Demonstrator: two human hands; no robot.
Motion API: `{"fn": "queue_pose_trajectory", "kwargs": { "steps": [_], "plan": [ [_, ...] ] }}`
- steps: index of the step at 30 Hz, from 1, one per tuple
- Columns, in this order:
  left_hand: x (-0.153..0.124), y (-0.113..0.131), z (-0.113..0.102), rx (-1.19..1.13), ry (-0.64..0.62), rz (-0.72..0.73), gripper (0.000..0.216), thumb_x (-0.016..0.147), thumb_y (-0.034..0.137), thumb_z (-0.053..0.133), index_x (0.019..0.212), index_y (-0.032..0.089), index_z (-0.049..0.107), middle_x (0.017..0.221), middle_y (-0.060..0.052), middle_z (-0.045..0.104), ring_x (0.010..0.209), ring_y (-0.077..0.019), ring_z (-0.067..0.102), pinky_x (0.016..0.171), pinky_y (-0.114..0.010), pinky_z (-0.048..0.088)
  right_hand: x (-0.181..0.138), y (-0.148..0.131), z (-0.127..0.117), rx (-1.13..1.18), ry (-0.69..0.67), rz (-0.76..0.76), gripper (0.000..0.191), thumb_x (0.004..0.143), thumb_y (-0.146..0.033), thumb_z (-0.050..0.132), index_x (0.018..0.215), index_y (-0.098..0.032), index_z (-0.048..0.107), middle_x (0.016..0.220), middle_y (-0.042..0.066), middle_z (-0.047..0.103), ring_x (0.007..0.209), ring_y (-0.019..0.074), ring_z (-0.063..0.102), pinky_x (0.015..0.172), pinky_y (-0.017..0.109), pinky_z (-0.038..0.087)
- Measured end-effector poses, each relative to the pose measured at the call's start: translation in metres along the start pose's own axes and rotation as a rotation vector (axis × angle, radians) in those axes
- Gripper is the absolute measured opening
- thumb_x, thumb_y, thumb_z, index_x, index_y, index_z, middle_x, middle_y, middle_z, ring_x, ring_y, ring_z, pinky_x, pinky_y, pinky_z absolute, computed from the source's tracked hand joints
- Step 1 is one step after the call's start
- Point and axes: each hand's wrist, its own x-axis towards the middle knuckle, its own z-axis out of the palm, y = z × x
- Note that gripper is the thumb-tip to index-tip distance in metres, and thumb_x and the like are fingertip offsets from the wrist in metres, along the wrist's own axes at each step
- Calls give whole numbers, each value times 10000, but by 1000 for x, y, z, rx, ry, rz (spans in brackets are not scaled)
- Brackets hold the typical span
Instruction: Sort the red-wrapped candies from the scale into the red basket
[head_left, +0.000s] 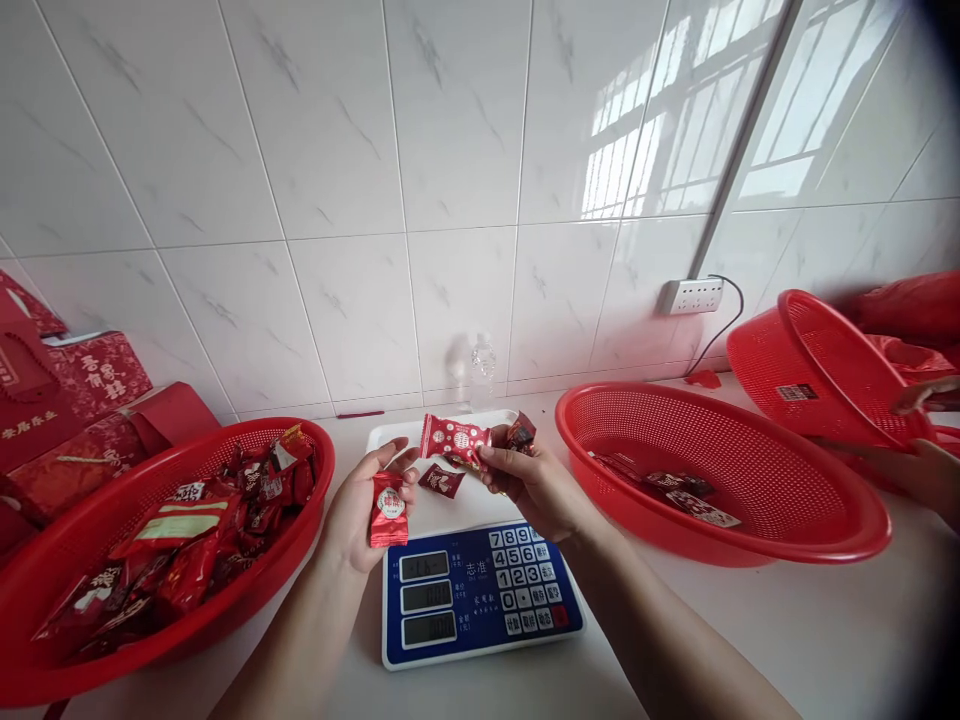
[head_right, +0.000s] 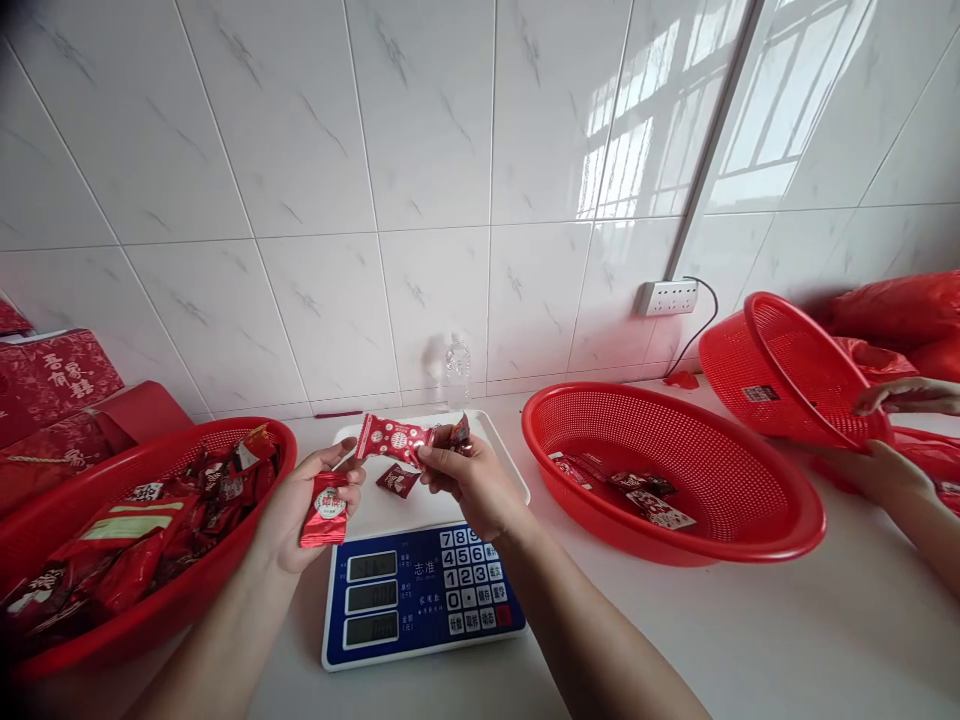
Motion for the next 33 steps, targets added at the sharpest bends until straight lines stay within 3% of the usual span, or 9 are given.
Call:
{"fn": "queue_pose_trajectory", "kwargs": {
  "steps": [4, 10, 15, 20, 23, 26, 28, 31, 33],
  "plan": [
    [-2, -1, 1, 35, -34, 57, 68, 773, 178, 599, 837, 157, 605, 760, -15, 570, 479, -50, 457, 347, -125, 348, 1, 1, 0, -14, -21, -13, 263, 643, -307, 756, 677, -185, 525, 556, -35, 550, 507, 95, 485, 505, 235, 345],
    [-3, 3, 0, 61, -10, 130, 89, 825, 160, 543, 884, 140, 606, 785, -37, 584, 476, -47, 441, 344, -123, 333, 18, -3, -30, -28, 294, -150, 301, 591, -339, 785, 692, -177, 552, 579, -41, 548, 533, 92, 482, 531, 234, 368],
    [-1, -1, 1, 78, -35, 117, 81, 826, 163, 548, 879, 141, 604, 773, -37, 577, 474, -49, 435, 348, -127, 335, 26, 7, -38, -319, 343, -156, 265, 643, -385, 713, 706, -175, 566, 608, -19, 562, 569, 129, 509, 553, 264, 396],
    [-2, -3, 2, 96, -35, 120, 91, 787, 164, 589, 873, 139, 608, 776, -38, 577, 475, -49, 432, 351, -129, 334, 22, 23, -32, -933, 231, -226, 42, 696, -221, 618, 716, -202, 587, 668, -10, 611, 606, 143, 527, 560, 254, 369],
    [-3, -2, 2, 94, -26, 123, 102, 770, 163, 610, 867, 134, 609, 776, -41, 578, 476, -48, 429, 353, -130, 332, 17, 19, -29, -1100, 228, -285, 140, 704, -144, 574, 809, -213, 634, 754, 5, 655, 653, 147, 554, 590, 253, 382],
    [-5, -1, 4, 92, -16, 163, 119, 752, 166, 635, 864, 137, 608, 776, -32, 579, 484, -50, 435, 358, -131, 329, 8, 5, -23, -1018, 212, -305, 185, 749, -202, 592, 925, -218, 648, 807, 16, 678, 712, 159, 593, 647, 274, 429],
    [-9, -3, 6, 98, -10, 250, 106, 749, 176, 636, 845, 146, 604, 761, -16, 573, 496, -53, 448, 369, -134, 335, 0, -4, -15, -899, 130, -268, 192, 780, -274, 610, 955, -204, 645, 834, 28, 684, 740, 164, 610, 686, 296, 458],
    [-23, -8, 11, 190, -69, 463, 34, 794, 200, 588, 808, 170, 585, 727, 7, 565, 511, -64, 464, 398, -147, 360, -14, -9, 2, -691, -111, -141, 303, 789, -325, 635, 1051, -174, 622, 940, 62, 684, 826, 173, 623, 768, 330, 484],
    [-37, -14, 13, 356, -180, 609, 89, 865, 225, 517, 805, 191, 574, 693, 18, 559, 526, -77, 481, 446, -170, 402, -22, -7, 15, -568, -320, -55, 352, 767, -310, 666, 1078, -157, 608, 965, 63, 670, 862, 176, 616, 795, 336, 488]
  ]
}}
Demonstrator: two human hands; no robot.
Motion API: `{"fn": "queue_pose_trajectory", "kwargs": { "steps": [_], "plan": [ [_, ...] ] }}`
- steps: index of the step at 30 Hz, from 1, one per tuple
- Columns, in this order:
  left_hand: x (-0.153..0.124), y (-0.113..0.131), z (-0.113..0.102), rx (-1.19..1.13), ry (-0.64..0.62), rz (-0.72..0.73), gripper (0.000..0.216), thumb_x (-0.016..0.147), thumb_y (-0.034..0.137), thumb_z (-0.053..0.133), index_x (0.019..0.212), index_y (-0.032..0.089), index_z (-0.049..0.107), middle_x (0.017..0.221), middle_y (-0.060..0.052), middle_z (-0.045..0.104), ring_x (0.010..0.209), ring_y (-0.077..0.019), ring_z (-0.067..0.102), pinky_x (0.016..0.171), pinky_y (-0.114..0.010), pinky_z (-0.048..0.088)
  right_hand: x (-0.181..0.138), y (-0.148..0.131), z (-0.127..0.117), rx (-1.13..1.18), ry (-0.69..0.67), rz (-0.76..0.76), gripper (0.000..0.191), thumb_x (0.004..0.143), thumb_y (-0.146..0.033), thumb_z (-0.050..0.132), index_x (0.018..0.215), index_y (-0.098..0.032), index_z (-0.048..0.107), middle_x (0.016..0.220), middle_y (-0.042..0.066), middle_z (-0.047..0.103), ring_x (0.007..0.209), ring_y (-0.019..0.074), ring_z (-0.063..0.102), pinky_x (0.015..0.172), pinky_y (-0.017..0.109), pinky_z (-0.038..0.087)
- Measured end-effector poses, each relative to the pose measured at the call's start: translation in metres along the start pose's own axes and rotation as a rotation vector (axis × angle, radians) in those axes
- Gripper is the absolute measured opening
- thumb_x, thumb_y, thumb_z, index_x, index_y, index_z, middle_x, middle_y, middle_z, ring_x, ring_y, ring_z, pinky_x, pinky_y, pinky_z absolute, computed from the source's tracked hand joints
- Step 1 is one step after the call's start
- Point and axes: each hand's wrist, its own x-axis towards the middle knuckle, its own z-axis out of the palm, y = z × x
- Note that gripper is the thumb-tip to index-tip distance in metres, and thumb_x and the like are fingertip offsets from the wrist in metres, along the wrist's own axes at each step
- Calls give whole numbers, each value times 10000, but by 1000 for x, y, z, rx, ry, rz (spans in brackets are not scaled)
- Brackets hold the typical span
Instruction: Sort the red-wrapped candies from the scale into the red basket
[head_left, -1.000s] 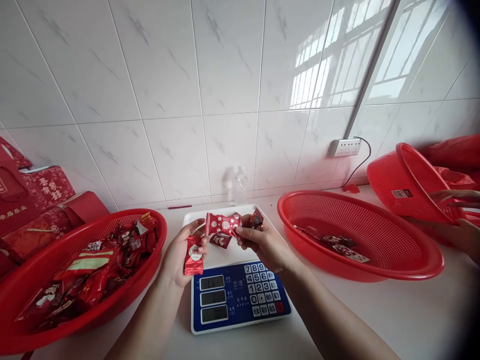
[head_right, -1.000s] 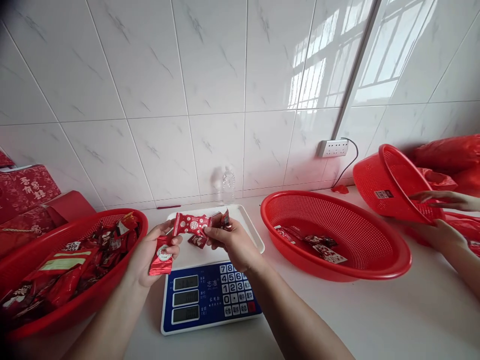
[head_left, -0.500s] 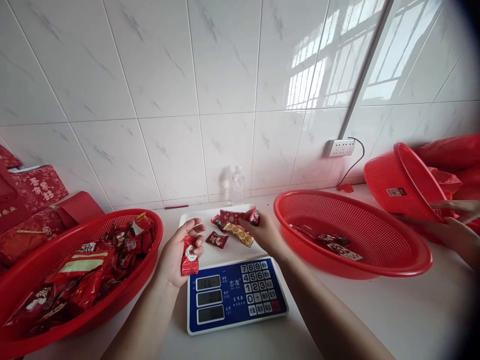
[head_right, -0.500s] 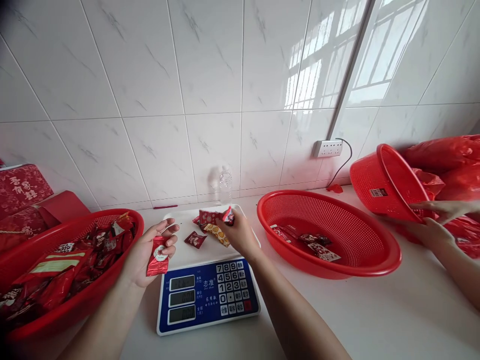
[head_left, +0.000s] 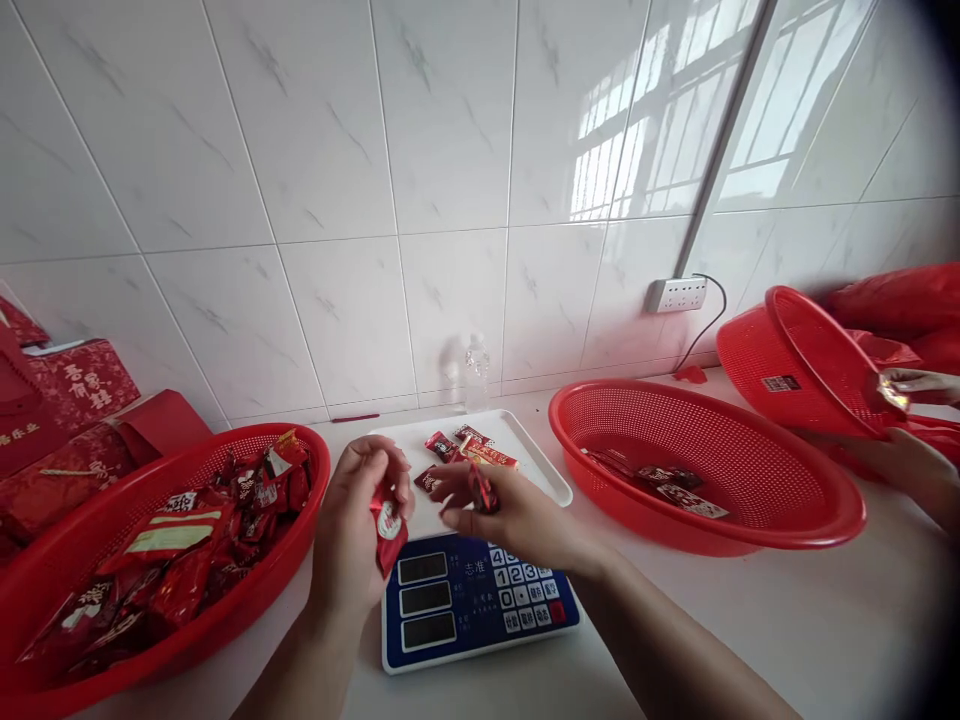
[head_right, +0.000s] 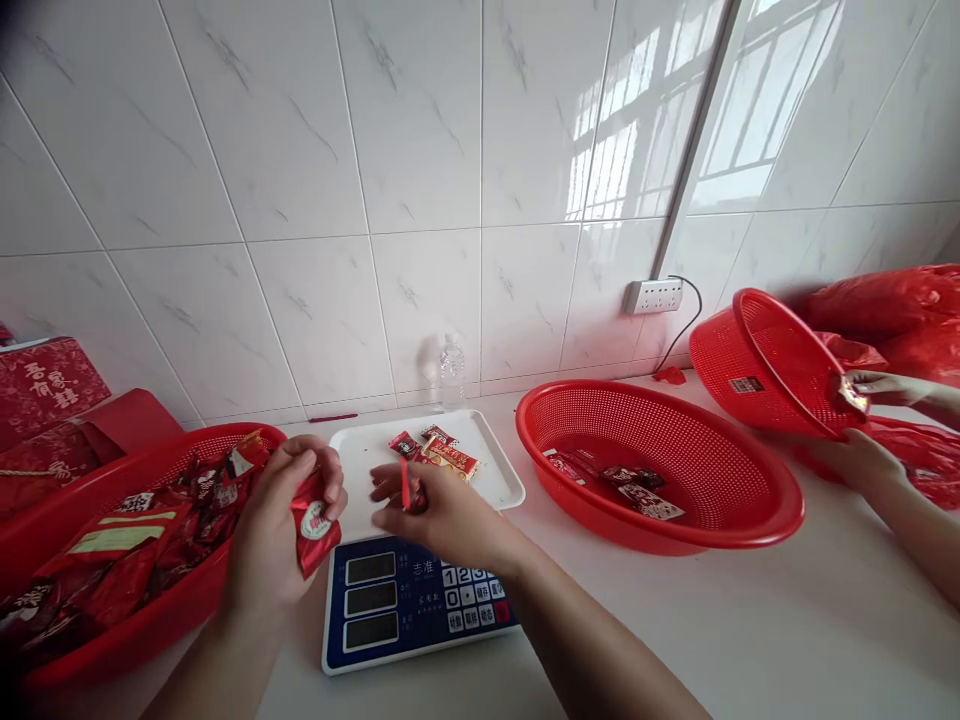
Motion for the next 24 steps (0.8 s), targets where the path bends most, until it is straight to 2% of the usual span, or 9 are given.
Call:
{"fn": "queue_pose_trajectory", "kwargs": {
  "steps": [3, 5, 7, 10, 12, 15, 18, 21, 24],
  "plan": [
    [-21, 6, 5, 379, -283, 306, 127, 908, 174, 474, 895, 219, 593, 747, 11, 594, 661, -99, 555, 608, -199, 473, -3, -5, 19, 91, -242, -57, 244, 741, -242, 669, 961, -144, 624, 882, 23, 629, 841, 164, 587, 771, 309, 489],
    [-30, 7, 7, 614, -453, 553, 218, 874, 79, 494, 1002, 226, 592, 862, -9, 620, 787, -111, 580, 712, -209, 478, -4, -7, 26, 59, -298, -98, 173, 732, -186, 641, 899, -147, 623, 859, 11, 590, 837, 157, 558, 754, 289, 483],
    [-33, 6, 9, 723, -534, 722, 311, 849, 22, 481, 1076, 218, 565, 923, -26, 618, 846, -121, 578, 758, -218, 475, -5, -10, 29, 18, -293, -95, 132, 717, -160, 620, 849, -151, 612, 841, 10, 566, 825, 157, 538, 727, 275, 480],
    [-33, 2, 13, 780, -521, 788, 324, 850, 12, 460, 1089, 211, 550, 929, -34, 613, 857, -131, 573, 774, -233, 471, -11, -10, 26, 52, -251, -41, 107, 690, -164, 620, 792, -157, 587, 799, 9, 562, 801, 164, 537, 698, 273, 476],
    [-33, -1, 15, 803, -537, 746, 278, 865, 57, 483, 1073, 221, 565, 941, -36, 621, 874, -142, 576, 793, -248, 472, -19, -4, 25, 118, -218, -8, 125, 679, -175, 639, 787, -159, 579, 781, 8, 569, 790, 166, 540, 694, 277, 472],
    [-29, -3, 12, 754, -575, 530, 234, 915, 196, 481, 1131, 233, 563, 1066, -60, 623, 1014, -174, 578, 881, -281, 466, -34, 15, 25, 273, -123, 45, 219, 672, -262, 713, 796, -160, 565, 726, -10, 549, 707, 137, 512, 651, 260, 447],
    [-16, -10, 2, 731, -452, 293, 271, 950, 306, 418, 1187, 237, 530, 1207, -85, 588, 1159, -206, 535, 969, -335, 432, -49, 36, 25, 378, 90, 94, 339, 655, -384, 770, 768, -155, 546, 677, -26, 512, 628, 102, 456, 606, 236, 401],
    [4, -25, -9, 885, -356, 170, 359, 934, 404, 428, 1253, 246, 476, 1317, -100, 531, 1254, -239, 466, 1033, -416, 376, -58, 45, 21, 384, 243, 108, 383, 687, -482, 740, 754, -151, 559, 666, -9, 532, 622, 110, 473, 601, 245, 396],
    [22, -44, -14, 1120, -510, 79, 565, 906, 514, 413, 1387, 222, 359, 1479, -144, 362, 1385, -277, 278, 1106, -497, 246, -61, 42, 12, 374, 314, 95, 404, 710, -536, 702, 741, -154, 574, 659, 8, 560, 622, 125, 504, 603, 258, 410]
  ]
}}
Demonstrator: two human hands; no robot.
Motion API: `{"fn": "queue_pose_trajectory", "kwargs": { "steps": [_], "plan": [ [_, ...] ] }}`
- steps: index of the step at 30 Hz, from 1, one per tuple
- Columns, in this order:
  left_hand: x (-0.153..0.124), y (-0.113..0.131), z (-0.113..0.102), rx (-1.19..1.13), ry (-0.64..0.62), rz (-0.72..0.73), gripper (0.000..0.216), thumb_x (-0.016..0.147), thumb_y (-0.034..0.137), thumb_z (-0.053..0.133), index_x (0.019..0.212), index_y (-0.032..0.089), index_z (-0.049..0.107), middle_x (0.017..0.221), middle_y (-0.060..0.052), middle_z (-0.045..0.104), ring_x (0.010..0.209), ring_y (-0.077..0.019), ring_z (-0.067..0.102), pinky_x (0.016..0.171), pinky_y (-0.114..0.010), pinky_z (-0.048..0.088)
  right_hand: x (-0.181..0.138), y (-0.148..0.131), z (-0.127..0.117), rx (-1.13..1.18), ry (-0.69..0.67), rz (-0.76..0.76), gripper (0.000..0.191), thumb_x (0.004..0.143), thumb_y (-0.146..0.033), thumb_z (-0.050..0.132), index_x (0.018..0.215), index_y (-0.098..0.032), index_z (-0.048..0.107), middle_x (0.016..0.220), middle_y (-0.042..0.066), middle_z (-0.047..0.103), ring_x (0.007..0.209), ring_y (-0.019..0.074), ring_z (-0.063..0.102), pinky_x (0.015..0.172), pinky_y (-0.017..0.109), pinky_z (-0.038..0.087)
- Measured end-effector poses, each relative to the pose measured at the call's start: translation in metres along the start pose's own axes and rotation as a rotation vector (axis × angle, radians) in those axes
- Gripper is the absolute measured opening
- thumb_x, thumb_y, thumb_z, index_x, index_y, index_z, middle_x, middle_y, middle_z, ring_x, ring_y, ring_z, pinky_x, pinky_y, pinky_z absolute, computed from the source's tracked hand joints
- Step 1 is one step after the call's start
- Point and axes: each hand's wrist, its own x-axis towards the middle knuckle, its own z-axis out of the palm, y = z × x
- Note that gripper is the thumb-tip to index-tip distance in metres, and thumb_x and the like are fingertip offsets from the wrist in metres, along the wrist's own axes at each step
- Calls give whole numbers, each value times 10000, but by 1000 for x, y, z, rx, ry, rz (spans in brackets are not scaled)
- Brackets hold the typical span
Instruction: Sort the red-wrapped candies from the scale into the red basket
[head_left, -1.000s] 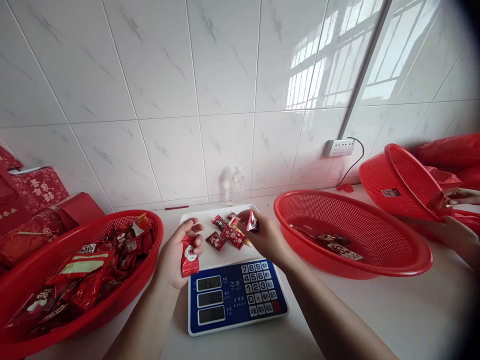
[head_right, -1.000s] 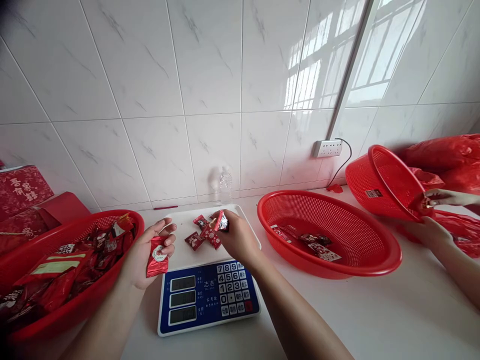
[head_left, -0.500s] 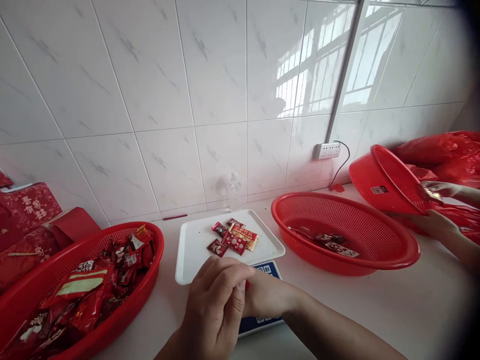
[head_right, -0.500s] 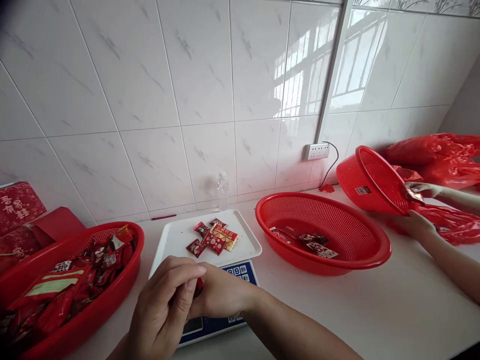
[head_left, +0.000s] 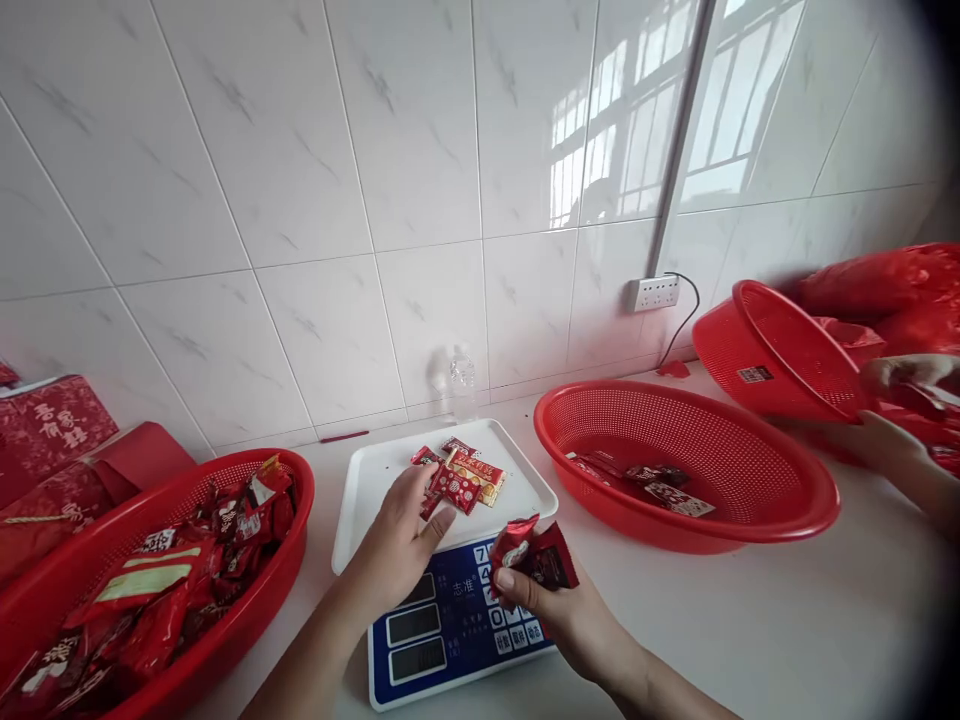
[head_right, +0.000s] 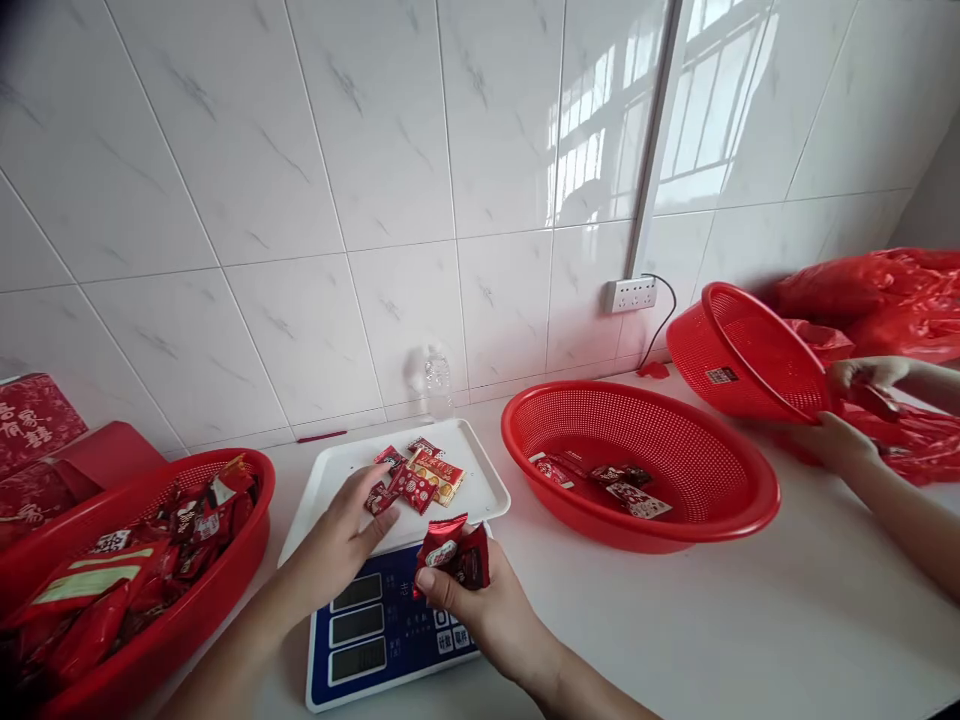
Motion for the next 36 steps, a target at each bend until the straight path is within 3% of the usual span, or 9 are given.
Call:
{"fn": "queue_pose_trajectory", "kwargs": {
  "steps": [5, 8, 12, 17, 24, 27, 29, 32, 36],
  "plan": [
    [35, -3, 16, 252, -218, -152, 798, 842, 678, 345, 1489, 235, 199, 1579, -135, 107, 1440, -298, -9, 1112, -580, 52, -1, -9, -3, 18, 41, 3, 424, 682, -553, 715, 711, -163, 550, 656, 6, 553, 621, 130, 502, 599, 263, 415],
    [60, 0, 23, 314, -227, -225, 790, 837, 713, 249, 1491, 274, 190, 1585, -112, 91, 1441, -287, -12, 1100, -594, 43, -4, -10, -1, 23, 9, 7, 429, 687, -556, 710, 723, -163, 540, 668, 1, 537, 629, 125, 480, 605, 258, 403],
    [81, -3, 36, 364, -228, -277, 856, 796, 769, 203, 1477, 252, 257, 1566, -170, 139, 1427, -372, 38, 1043, -682, 49, -5, -10, 3, 44, -40, 11, 433, 696, -558, 702, 740, -169, 517, 671, -16, 495, 624, 113, 435, 606, 250, 387],
    [88, -13, 39, 367, -267, -116, 760, 798, 719, 364, 1401, 259, 415, 1531, -122, 289, 1413, -373, 139, 1069, -632, 107, -7, -7, 7, 35, -73, 51, 446, 638, -536, 759, 732, -174, 517, 679, -21, 477, 641, 119, 420, 616, 252, 365],
    [93, -25, 3, 262, -323, 78, 665, 671, 603, 677, 1249, 285, 596, 1476, -107, 399, 1405, -332, 212, 1123, -516, 109, -7, 0, 11, -48, -140, 69, 435, 632, -484, 780, 784, -171, 518, 674, -36, 462, 617, 104, 384, 603, 249, 331],
    [74, -7, -7, 189, -208, 79, 601, 842, 601, 463, 1285, 206, 562, 1478, -139, 386, 1408, -296, 219, 1125, -487, 157, -5, -2, 10, -33, -137, 74, 419, 651, -483, 769, 772, -167, 522, 686, -28, 482, 636, 108, 403, 618, 249, 338],
    [48, 11, -8, 76, -127, 78, 585, 943, 538, 212, 1324, 208, 509, 1440, -115, 441, 1354, -229, 348, 1098, -435, 268, -5, -4, 10, 4, -134, 75, 418, 656, -493, 763, 750, -170, 514, 674, -29, 487, 633, 107, 411, 615, 246, 343],
    [-3, 34, 1, -463, -106, 34, 559, 923, 559, 301, 1309, 224, 529, 1357, -114, 530, 1293, -259, 431, 1084, -459, 293, -4, -7, 9, 85, -170, 107, 433, 644, -506, 763, 742, -173, 506, 640, -41, 474, 599, 98, 410, 583, 237, 344],
    [-58, 39, 28, -820, -291, -130, 836, 684, 694, 604, 1357, 213, 479, 1301, -144, 551, 1198, -325, 508, 1020, -449, 367, -6, -4, 12, 150, -423, 164, 354, 640, -398, 779, 778, -150, 567, 674, -26, 514, 634, 107, 466, 610, 235, 369]
  ]
}}
